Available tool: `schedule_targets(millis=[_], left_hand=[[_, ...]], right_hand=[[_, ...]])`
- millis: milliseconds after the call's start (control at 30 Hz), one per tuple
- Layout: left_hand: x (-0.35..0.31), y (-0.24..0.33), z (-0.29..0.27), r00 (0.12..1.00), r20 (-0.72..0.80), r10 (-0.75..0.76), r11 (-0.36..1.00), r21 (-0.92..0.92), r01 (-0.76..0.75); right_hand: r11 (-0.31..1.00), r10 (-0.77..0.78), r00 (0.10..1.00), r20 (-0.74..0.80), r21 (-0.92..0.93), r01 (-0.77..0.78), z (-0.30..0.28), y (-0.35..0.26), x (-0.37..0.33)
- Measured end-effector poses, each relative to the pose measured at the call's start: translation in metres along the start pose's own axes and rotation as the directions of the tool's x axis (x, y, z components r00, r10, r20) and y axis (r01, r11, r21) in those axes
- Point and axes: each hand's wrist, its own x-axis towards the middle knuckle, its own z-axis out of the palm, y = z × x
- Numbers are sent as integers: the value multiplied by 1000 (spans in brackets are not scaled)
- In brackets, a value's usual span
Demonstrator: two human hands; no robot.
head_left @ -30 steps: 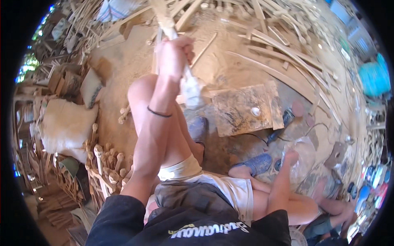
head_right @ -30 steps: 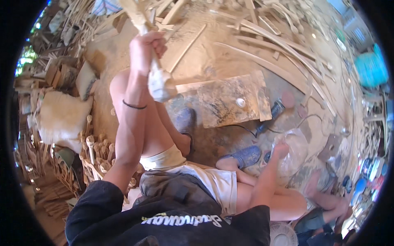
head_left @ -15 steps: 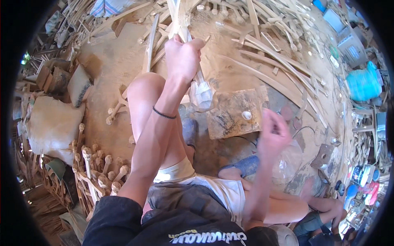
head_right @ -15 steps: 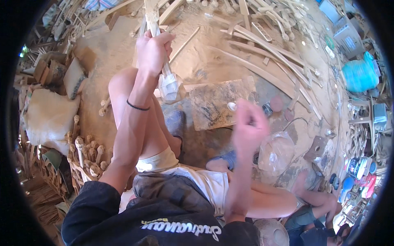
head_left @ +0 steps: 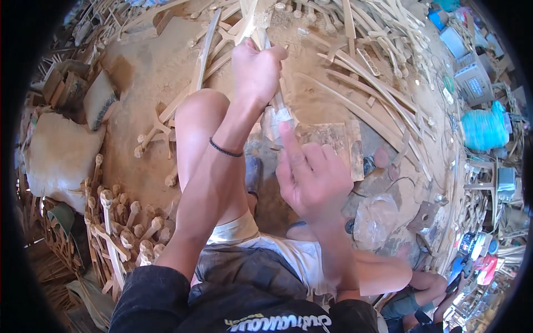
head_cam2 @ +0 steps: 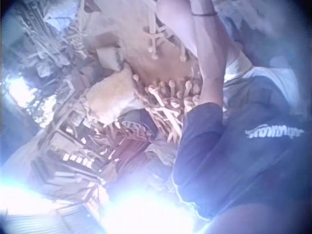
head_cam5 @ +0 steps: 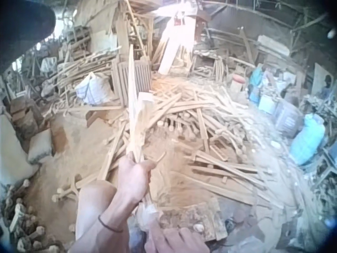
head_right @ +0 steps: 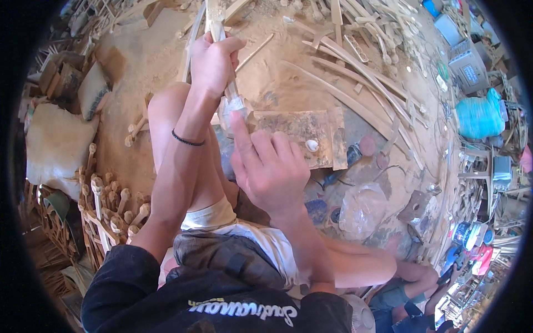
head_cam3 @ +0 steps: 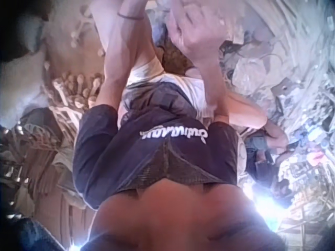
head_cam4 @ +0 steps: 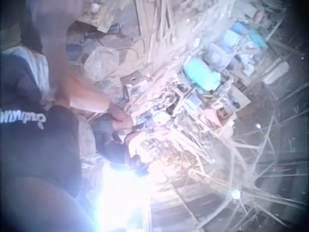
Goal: The person shapes a wooden sword handle using a power sander, applies adhesive from a bottle to the crossguard joint, and fits the components together. They then continue smoothing the wooden surfaces with the sander and checking the fit by hand.
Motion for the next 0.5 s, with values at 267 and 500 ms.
schedule_targets(millis=[267, 500], left_hand=[[0, -2, -1, 999, -1, 41, 996, 76, -41], [-1, 6, -3, 1000, 0, -7, 1000, 7, 7]], right_hand=[[986, 101, 986, -132, 144, -81, 4, 12, -5], [1000, 20, 999, -39, -13, -21, 19, 5, -27]])
